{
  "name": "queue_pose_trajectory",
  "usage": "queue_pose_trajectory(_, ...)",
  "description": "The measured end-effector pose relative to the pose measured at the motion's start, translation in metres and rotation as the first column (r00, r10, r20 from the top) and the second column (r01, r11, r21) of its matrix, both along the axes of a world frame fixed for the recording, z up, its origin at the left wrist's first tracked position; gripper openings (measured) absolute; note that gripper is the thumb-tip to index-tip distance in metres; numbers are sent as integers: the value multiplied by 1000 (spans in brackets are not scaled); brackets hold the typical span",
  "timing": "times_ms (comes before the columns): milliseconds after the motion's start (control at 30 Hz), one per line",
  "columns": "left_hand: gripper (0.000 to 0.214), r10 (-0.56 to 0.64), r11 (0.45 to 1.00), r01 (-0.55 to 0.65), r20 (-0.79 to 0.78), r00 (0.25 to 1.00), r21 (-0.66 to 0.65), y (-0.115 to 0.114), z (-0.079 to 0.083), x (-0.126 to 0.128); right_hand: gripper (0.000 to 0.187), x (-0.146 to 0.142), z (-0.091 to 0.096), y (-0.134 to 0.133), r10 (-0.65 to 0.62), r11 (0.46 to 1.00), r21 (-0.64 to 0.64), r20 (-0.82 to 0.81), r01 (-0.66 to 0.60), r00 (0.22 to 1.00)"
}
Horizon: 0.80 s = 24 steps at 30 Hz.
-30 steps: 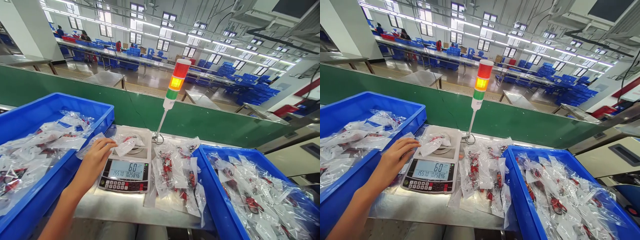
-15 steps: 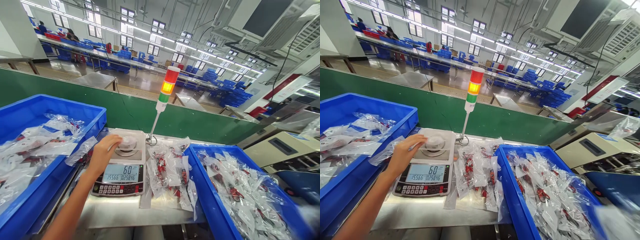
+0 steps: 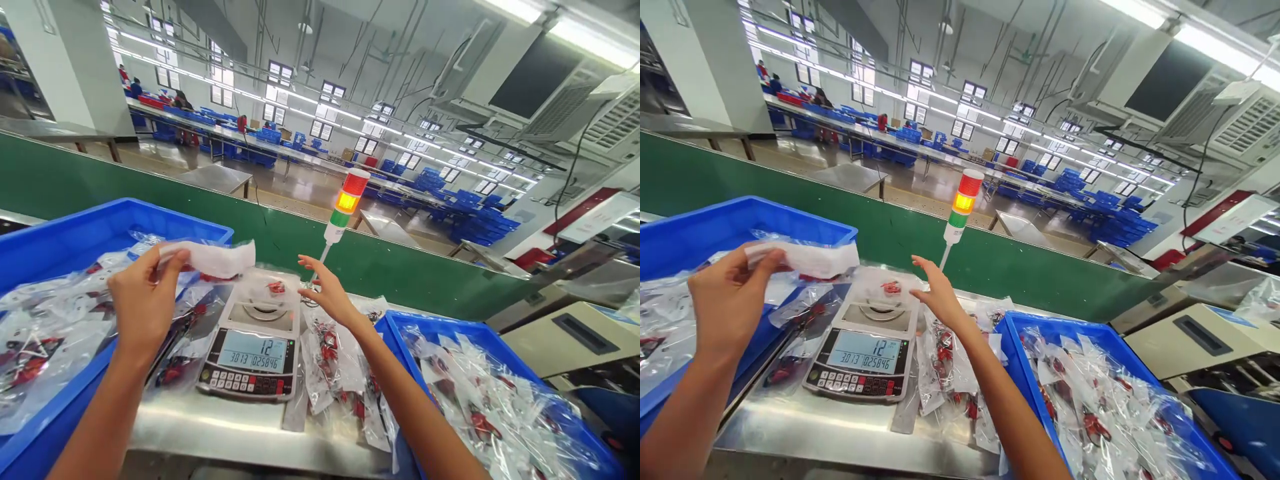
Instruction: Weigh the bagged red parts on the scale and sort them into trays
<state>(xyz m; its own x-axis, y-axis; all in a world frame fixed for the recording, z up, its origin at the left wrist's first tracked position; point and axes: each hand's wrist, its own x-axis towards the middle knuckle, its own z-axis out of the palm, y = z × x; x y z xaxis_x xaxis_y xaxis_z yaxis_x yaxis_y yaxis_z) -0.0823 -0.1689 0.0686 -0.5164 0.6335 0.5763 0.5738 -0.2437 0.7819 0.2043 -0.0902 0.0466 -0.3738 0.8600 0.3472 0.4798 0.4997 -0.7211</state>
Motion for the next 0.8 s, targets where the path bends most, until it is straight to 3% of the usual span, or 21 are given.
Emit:
queue_pose_trajectory(133,27,-90,996,91,54,994,-17,-8,5,11,37,-1,11,-20,68,997,-22,-80,-70,994)
queue_pose_trajectory(267,24,-377,925,377,12,926,-49,1,12,58,60,7,32,-60,192,947,-204,-253,-247,948)
queue_pose_trajectory(333,27,-500,864,498,-8,866,-74,6,14,84,68,13,38,-74,110,942,-277,-283,-191,953)
queue_pose_trajectory(467,26,-639,762,638,28,768,-109,10,13,107,50,39,33,-85,-159,936,-348,-289,51,944)
queue_pose_trajectory(533,23,-634,762,637,65,770,-119,12,9,101,52,59,23,-86,-268,915,-372,-275,155,923)
queue_pose_trajectory(667,23,-504,848,509,71,861,-150,20,-2,76,62,103,-5,-92,-442,855,-408,-247,321,862)
queue_pose_trajectory(800,25,-448,873,441,17,894,-209,29,-15,61,66,139,-29,-106,-559,779,-464,-212,421,802)
